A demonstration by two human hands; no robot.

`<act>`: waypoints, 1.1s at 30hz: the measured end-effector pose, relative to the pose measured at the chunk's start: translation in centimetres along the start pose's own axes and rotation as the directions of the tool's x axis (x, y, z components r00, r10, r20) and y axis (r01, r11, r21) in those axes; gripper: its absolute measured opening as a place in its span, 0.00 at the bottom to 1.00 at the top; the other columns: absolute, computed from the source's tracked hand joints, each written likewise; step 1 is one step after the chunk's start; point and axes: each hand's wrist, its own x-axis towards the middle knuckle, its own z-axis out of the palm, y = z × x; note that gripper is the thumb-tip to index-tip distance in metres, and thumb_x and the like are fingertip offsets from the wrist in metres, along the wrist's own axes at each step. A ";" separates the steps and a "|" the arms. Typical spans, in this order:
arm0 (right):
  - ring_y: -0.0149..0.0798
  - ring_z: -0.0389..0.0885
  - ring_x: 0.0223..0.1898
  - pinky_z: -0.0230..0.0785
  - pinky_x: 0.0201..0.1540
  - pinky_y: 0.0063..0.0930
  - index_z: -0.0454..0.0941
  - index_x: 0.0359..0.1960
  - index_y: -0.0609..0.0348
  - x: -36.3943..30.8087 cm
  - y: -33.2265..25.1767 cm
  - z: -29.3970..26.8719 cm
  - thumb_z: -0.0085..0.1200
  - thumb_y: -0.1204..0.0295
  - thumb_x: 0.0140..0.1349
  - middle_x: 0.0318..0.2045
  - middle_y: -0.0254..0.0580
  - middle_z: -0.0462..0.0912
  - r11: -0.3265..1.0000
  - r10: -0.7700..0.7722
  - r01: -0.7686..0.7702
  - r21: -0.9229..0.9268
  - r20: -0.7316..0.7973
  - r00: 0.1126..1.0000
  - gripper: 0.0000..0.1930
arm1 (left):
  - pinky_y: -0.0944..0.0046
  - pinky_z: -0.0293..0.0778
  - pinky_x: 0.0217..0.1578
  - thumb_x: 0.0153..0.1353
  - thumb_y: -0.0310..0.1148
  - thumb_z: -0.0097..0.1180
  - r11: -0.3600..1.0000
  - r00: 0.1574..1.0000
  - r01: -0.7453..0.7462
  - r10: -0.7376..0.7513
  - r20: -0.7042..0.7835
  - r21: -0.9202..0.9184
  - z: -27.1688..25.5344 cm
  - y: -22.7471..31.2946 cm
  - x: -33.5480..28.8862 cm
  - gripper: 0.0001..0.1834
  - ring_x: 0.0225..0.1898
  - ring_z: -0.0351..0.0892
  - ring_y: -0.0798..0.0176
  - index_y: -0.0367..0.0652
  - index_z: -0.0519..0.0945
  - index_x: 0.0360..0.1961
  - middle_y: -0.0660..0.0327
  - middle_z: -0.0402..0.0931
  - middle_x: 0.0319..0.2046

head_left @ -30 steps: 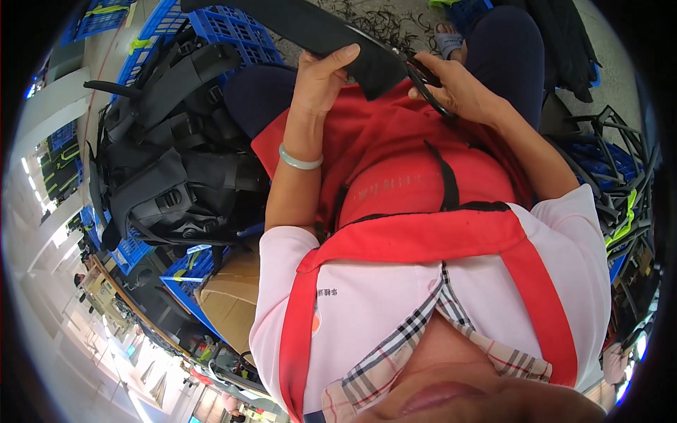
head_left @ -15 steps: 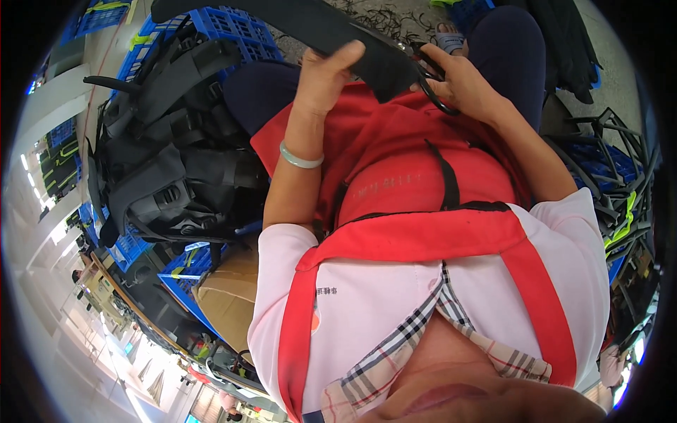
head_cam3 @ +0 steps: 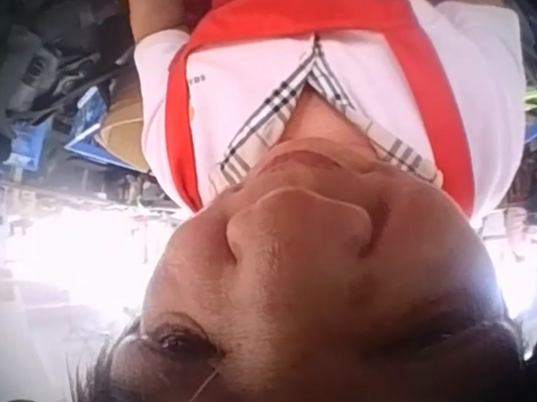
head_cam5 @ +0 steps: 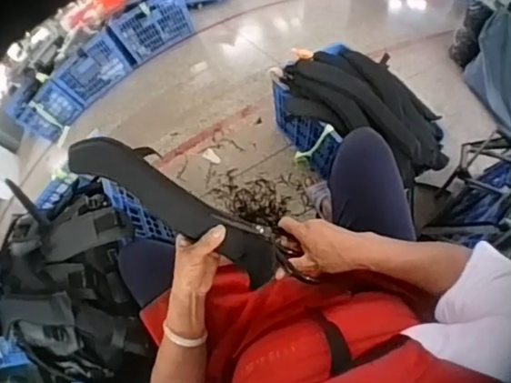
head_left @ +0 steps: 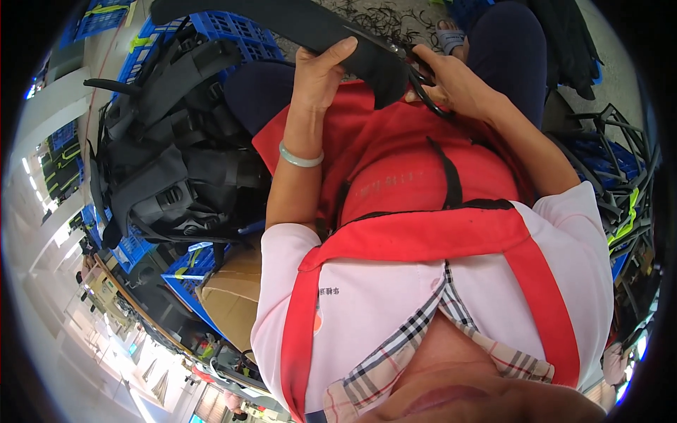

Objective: Trimming the excess edges of curved black foam pieces using a pair of scissors on a factory floor.

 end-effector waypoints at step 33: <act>0.57 0.77 0.30 0.66 0.31 0.42 0.59 0.48 0.62 0.8 0.8 1.0 0.56 0.75 0.51 0.27 0.56 0.76 0.994 -0.104 0.105 0.014 -0.068 0.992 0.24 | 0.66 0.77 0.39 0.53 0.18 0.61 0.997 0.999 0.036 -0.033 0.041 -0.072 -0.2 0.2 -0.1 0.09 0.35 0.80 0.64 0.39 0.80 0.35 0.61 0.81 0.34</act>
